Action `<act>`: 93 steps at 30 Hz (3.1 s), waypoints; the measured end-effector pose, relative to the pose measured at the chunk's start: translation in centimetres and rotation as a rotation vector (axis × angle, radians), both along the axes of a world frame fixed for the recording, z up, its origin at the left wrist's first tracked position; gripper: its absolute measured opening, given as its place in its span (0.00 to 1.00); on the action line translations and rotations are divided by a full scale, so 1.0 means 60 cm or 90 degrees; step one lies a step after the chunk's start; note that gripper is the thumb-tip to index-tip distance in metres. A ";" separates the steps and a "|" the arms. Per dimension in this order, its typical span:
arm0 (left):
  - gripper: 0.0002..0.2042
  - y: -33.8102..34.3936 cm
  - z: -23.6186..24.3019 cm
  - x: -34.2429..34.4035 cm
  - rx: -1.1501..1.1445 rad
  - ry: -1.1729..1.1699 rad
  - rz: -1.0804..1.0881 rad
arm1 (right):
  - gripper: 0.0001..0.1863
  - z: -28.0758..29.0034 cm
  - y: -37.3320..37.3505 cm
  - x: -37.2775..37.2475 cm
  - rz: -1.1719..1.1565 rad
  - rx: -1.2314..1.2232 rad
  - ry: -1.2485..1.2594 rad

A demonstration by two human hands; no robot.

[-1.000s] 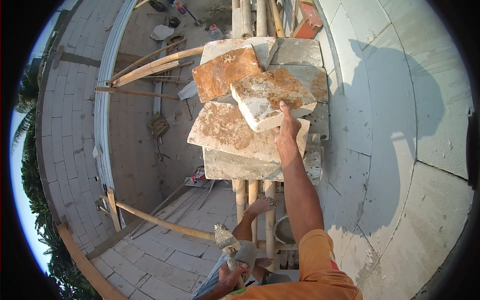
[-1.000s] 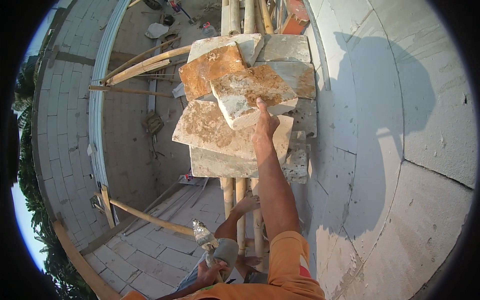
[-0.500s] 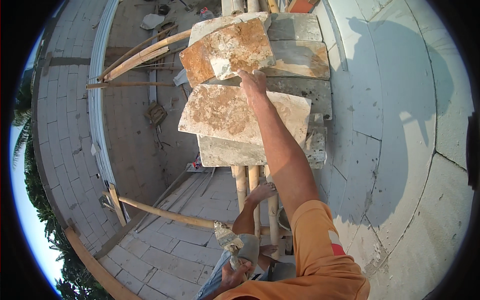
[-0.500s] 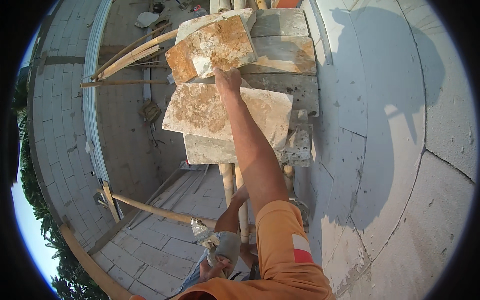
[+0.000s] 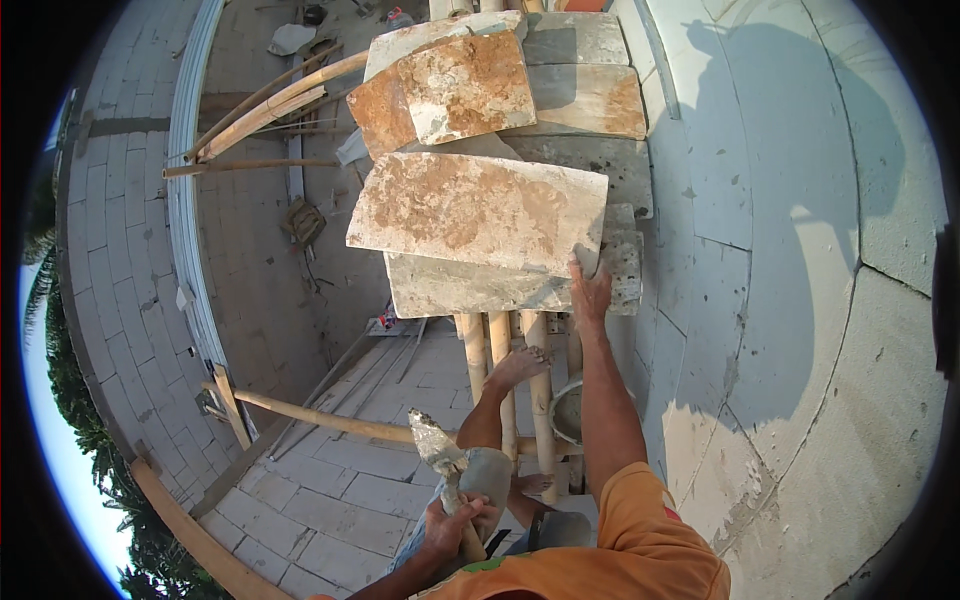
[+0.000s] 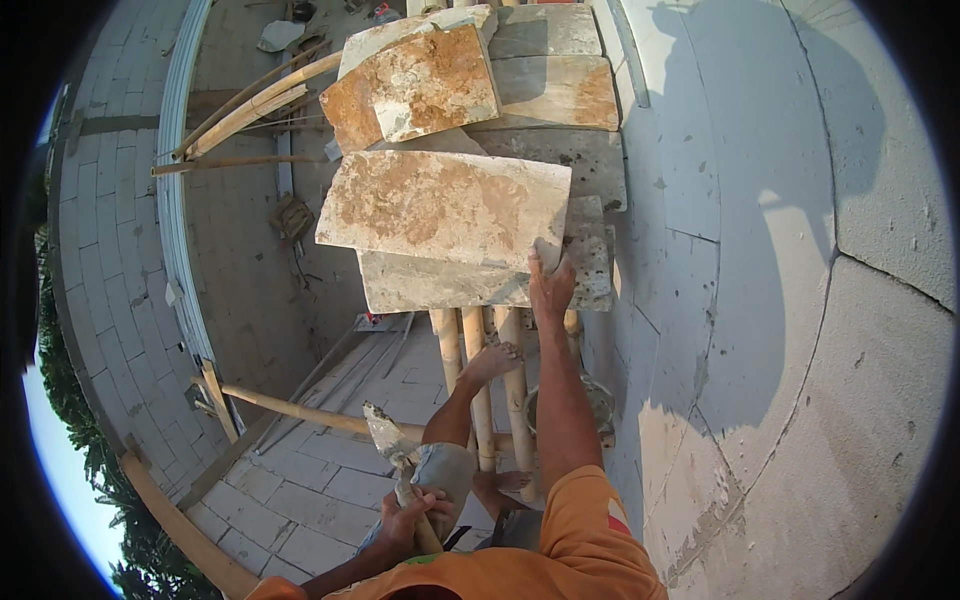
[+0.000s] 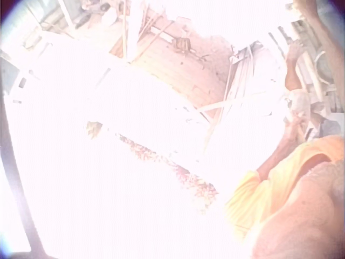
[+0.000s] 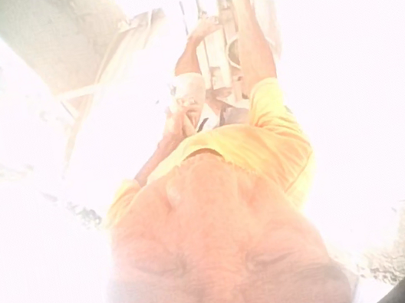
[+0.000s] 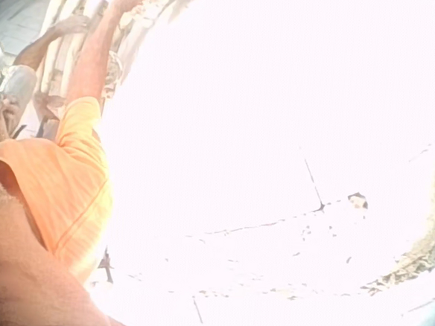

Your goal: The person applies mortar to a block wall using a trowel and then places a stone block onto the mortar.

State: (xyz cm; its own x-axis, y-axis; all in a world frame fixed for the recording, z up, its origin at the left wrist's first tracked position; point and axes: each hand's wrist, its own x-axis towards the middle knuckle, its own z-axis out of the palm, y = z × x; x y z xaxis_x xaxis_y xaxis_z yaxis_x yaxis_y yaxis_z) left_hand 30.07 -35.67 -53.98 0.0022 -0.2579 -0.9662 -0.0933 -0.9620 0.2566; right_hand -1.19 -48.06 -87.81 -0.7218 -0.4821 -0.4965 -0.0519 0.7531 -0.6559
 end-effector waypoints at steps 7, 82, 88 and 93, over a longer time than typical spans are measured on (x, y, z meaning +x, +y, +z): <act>0.33 -0.386 -0.236 0.083 -0.404 -0.066 0.157 | 0.44 0.069 -0.021 0.004 -0.207 -0.069 -0.433; 0.20 -0.782 -0.475 -0.022 -0.634 -0.256 -0.026 | 0.40 0.050 -0.136 -0.161 0.054 -0.145 -0.143; 0.15 -0.750 -0.428 -0.016 -0.665 -0.219 0.001 | 0.34 0.147 0.084 -0.081 -0.154 -0.196 -0.168; 0.15 -0.627 -0.380 -0.006 -0.719 -0.195 -0.069 | 0.32 0.179 0.275 0.016 -0.182 -0.083 -0.156</act>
State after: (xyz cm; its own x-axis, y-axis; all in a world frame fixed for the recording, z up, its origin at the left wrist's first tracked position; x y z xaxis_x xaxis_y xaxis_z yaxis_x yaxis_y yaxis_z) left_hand 29.73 -73.27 -76.79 0.1201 -0.9811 -0.1518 -0.3658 -0.1859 0.9119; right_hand -0.24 -31.58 -77.09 -0.7040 -0.3484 -0.6189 0.3181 0.6245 -0.7133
